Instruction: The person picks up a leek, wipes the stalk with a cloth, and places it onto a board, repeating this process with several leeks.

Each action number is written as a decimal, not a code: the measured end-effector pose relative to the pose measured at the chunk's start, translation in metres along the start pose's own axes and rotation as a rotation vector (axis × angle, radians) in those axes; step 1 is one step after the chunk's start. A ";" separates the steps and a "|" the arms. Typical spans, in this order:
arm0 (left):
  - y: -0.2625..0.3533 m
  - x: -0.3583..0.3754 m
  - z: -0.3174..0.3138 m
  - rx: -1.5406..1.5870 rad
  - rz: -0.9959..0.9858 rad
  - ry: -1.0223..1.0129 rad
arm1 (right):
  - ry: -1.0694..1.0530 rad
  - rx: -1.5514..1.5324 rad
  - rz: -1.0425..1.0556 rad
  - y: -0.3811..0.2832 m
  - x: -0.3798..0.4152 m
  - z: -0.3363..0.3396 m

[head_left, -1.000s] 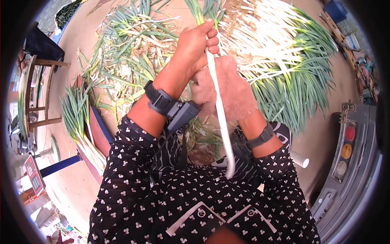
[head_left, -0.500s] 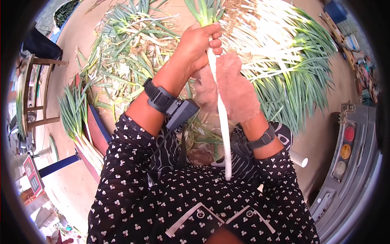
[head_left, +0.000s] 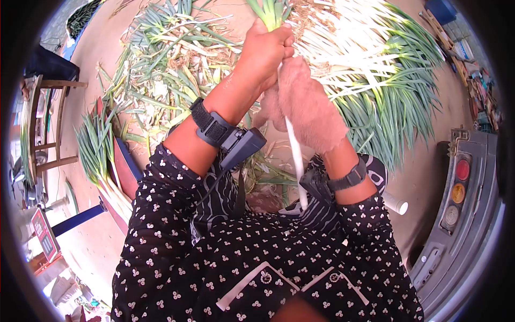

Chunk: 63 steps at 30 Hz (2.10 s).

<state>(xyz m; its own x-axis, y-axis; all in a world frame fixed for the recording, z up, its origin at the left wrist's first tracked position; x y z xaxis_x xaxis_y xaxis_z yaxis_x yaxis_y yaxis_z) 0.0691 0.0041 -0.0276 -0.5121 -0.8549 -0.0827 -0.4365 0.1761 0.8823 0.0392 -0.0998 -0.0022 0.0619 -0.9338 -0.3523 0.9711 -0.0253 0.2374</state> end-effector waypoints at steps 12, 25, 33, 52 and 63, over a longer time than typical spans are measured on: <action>-0.001 0.000 0.027 0.075 0.144 0.071 | -0.254 -0.496 0.206 -0.028 0.026 0.009; -0.011 0.007 0.004 0.010 0.099 0.057 | -0.329 -0.105 0.179 -0.021 0.013 -0.007; 0.005 -0.019 0.025 0.347 0.160 -0.032 | -0.262 -0.620 0.091 -0.015 0.018 0.025; -0.006 0.001 -0.013 0.321 0.195 -0.265 | -0.421 -2.494 -0.577 -0.012 0.010 -0.062; 0.032 -0.025 0.009 0.739 0.154 -0.356 | -0.139 -0.868 -0.135 -0.003 0.024 -0.001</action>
<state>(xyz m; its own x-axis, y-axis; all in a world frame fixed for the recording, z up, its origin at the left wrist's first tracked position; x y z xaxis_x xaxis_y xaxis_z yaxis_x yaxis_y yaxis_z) 0.0611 0.0350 -0.0019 -0.7551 -0.6112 -0.2370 -0.6515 0.6596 0.3749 0.0376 -0.1221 -0.0120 -0.0391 -0.9787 -0.2016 0.8040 0.0890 -0.5879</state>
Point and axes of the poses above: each hand's wrist, its own x-axis away from the middle knuckle, its own z-axis out of the back of the hand, y = z × x, the point moved 10 cm from there along -x, towards the middle knuckle, and after that the axes turned 10 degrees about -z, right-handed, at the moved point
